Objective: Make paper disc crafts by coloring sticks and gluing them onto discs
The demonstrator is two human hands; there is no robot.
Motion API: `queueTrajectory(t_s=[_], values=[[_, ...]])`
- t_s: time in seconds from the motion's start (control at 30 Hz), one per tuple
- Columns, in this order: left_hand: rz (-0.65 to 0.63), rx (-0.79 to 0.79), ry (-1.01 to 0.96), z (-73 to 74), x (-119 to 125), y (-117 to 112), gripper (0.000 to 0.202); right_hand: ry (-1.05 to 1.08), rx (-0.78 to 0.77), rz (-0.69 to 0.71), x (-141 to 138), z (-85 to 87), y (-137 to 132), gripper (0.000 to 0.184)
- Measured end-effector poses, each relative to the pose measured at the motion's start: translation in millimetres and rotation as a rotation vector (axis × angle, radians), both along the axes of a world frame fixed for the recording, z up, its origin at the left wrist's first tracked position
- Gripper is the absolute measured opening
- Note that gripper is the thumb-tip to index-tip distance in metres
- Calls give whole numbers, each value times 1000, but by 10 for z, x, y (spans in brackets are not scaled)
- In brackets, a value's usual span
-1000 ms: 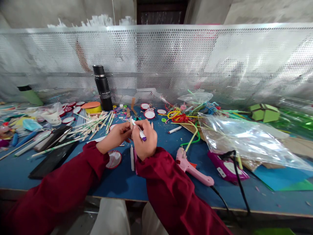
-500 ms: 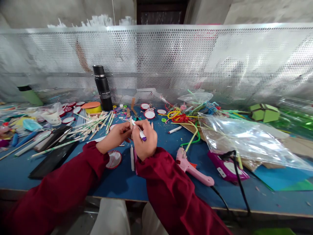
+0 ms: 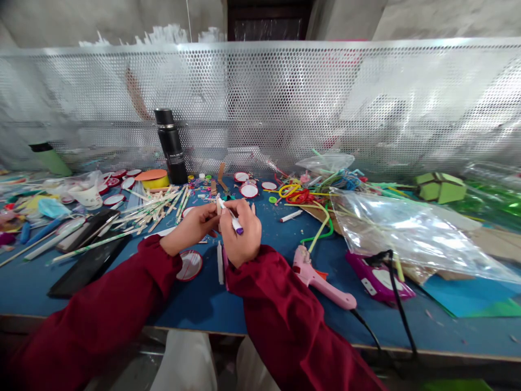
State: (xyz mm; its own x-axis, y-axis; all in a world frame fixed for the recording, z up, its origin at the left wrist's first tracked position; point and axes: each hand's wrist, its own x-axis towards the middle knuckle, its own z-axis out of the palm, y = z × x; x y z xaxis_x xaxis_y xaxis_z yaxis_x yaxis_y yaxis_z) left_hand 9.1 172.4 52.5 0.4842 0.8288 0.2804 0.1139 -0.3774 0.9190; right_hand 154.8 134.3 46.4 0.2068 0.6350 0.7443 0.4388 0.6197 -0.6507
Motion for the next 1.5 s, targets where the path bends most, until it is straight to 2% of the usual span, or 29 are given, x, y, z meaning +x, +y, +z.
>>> queueTrajectory(t_s=[0.17,0.47,0.63,0.83,1.03,1.5], values=[[-1,-10,1,11,9,-7,37,-10,-9,10,-3,12,-13,9],[4,-6,10,13,7,-7,36,-3,-17,22,-4,-7,-7,9],[-2,1,10,2,-3,6,34,-3,9,-16,-2,2,-10,9],[2,3,10,3,3,-3,37,-20,-14,15,-6,19,-24,9],[4,15,14,-11,-6,16,30,-2,15,-13,0,-5,-4,9],[5,5,-1,-14,-2,12,33,-18,-13,2,-8,15,-28,9]])
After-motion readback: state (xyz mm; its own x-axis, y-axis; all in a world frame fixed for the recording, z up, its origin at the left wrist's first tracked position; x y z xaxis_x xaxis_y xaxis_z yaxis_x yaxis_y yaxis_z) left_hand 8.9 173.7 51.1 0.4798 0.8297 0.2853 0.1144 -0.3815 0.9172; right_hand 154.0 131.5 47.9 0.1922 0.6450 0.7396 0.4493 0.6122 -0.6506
